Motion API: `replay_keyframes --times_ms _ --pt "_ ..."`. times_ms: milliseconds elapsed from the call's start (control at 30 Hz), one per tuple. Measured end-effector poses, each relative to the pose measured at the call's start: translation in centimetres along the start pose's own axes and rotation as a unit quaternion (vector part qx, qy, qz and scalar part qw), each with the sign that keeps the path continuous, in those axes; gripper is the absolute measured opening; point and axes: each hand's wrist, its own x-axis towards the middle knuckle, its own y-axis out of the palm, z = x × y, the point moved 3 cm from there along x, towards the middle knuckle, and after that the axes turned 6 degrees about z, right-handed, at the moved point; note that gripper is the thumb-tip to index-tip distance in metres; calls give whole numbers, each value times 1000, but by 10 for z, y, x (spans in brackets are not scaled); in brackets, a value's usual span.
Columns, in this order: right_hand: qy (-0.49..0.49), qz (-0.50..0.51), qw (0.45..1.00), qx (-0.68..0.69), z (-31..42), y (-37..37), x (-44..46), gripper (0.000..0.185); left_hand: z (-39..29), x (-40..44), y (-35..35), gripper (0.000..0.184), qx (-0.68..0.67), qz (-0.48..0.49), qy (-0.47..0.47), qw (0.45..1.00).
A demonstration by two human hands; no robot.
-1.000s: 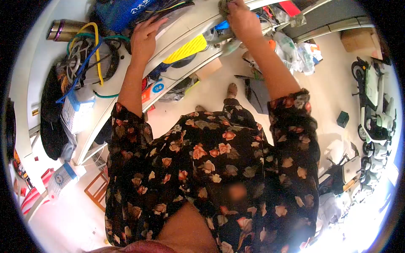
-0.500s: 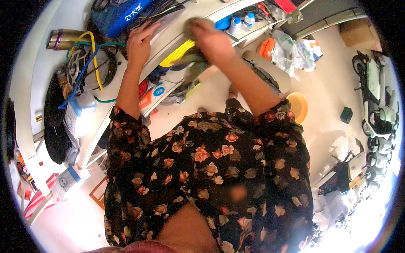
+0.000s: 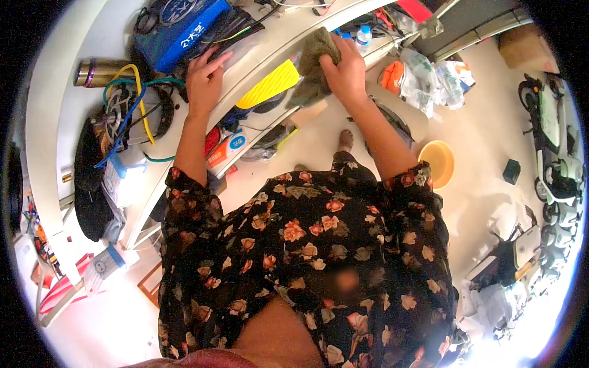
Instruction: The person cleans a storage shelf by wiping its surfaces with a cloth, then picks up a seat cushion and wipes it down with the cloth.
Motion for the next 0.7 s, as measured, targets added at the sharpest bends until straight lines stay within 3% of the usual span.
replay_keyframes --times_ms 167,300,333,433,567,700 --pt "-8 76 984 -163 29 9 40 41 -1 -1 0 40 15 11 -12 1000" --pt "-127 168 949 -236 46 28 51 23 1 -2 1 40 5 9 -16 1000" --pt "-151 191 936 -253 45 35 51 27 1 -4 1 40 10 10 -12 1000" --pt "-200 213 914 -282 43 34 47 27 2 1 1 39 21 5 0 1000" --pt "-175 239 906 -303 31 12 65 27 3 -2 2 39 16 -3 1 1000" --pt "-219 244 913 -243 48 37 45 25 2 -5 1 39 24 -7 -1 1000"
